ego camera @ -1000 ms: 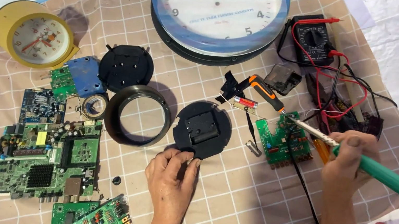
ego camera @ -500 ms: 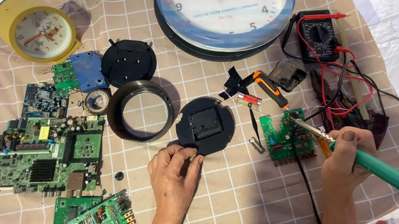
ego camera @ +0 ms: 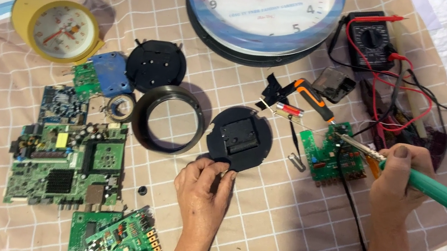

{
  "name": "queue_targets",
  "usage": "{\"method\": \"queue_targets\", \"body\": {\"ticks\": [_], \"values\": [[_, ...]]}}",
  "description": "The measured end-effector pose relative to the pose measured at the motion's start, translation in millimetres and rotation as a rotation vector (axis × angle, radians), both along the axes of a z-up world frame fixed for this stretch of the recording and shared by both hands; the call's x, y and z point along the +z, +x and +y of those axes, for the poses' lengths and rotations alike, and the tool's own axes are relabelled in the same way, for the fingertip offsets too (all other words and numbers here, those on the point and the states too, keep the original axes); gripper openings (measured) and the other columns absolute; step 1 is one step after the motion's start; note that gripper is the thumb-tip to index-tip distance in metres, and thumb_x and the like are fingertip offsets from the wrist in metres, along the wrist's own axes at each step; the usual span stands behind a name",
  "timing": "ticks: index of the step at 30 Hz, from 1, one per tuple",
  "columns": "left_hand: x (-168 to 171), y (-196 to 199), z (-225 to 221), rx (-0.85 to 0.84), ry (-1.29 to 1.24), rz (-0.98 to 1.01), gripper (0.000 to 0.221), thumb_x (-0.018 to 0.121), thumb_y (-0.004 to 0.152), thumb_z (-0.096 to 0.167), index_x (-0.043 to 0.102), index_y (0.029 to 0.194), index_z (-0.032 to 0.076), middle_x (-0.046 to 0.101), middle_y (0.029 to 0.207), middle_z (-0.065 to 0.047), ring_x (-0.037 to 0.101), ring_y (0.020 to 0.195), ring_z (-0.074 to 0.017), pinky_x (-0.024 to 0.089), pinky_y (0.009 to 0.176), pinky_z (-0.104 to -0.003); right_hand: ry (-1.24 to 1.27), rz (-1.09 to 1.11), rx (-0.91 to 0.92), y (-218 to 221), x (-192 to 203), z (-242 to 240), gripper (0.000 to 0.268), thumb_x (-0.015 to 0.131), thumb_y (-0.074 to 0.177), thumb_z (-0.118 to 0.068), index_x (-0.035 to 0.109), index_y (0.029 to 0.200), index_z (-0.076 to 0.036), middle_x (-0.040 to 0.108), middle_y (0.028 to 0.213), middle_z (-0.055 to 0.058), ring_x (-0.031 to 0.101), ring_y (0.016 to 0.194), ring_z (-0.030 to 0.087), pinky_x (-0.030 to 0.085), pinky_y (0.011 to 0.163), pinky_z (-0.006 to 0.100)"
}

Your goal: Disassembling a wall clock and soldering electronic components on circuit boards.

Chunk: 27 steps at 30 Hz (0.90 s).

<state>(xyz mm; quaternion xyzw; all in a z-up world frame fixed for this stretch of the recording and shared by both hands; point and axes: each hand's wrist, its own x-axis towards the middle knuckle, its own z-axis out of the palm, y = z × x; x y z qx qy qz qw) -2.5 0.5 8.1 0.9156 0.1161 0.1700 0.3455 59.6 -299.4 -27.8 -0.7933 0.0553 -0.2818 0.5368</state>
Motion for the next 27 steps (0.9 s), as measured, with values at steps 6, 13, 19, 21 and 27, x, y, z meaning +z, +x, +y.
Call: {"method": "queue_targets", "body": {"ticks": [6,13,19,21,27], "values": [[0.8,-0.3,0.9,-0.012,-0.007,-0.037,0.019,0.085,0.077,0.02,0.078,0.094,0.014,0.065,0.099,-0.003,0.058,0.09,-0.0183,0.044,0.088,-0.034,-0.001,-0.017,0.005,2.2,-6.3,-4.1,0.019,0.045,0.111,-0.011,0.056,0.105,0.003,0.054,0.087,0.009,0.046,0.08,0.019,0.046,0.084,0.036],[-1.0,-0.5,0.7,-0.016,-0.004,-0.036,0.02,0.085,0.077,0.021,0.078,0.094,0.014,0.065,0.099,-0.003,0.058,0.09,-0.018,0.043,0.09,-0.034,-0.029,-0.033,0.012,2.2,-4.1,-4.0,0.018,0.047,0.112,-0.011,0.054,0.103,0.003,0.053,0.086,0.01,0.044,0.076,0.018,0.045,0.08,0.036],[-0.4,-0.8,0.8,-0.017,-0.003,-0.033,0.02,0.085,0.077,0.021,0.078,0.094,0.014,0.065,0.099,-0.002,0.058,0.091,-0.0177,0.042,0.09,-0.034,-0.037,-0.022,-0.006,3.8,-8.1,-6.5,0.014,0.048,0.11,-0.007,0.054,0.101,0.001,0.053,0.084,0.008,0.043,0.073,0.017,0.042,0.076,0.034],[-0.1,-0.8,0.6,-0.018,-0.001,-0.025,0.02,0.085,0.077,0.021,0.078,0.095,0.014,0.065,0.099,-0.002,0.058,0.091,-0.0176,0.042,0.09,-0.034,-0.032,-0.026,-0.002,3.8,-8.9,-6.9,0.013,0.048,0.11,-0.007,0.053,0.101,0.0,0.052,0.082,0.008,0.042,0.071,0.016,0.042,0.074,0.034],[-1.2,-1.0,0.8,-0.018,0.002,-0.021,0.02,0.084,0.078,0.022,0.079,0.095,0.014,0.065,0.099,-0.003,0.057,0.09,-0.0174,0.042,0.089,-0.034,0.01,0.028,-0.036,4.0,-12.9,-9.8,0.011,0.05,0.109,-0.004,0.055,0.101,0.0,0.056,0.088,0.009,0.045,0.075,0.015,0.044,0.079,0.032]]}}
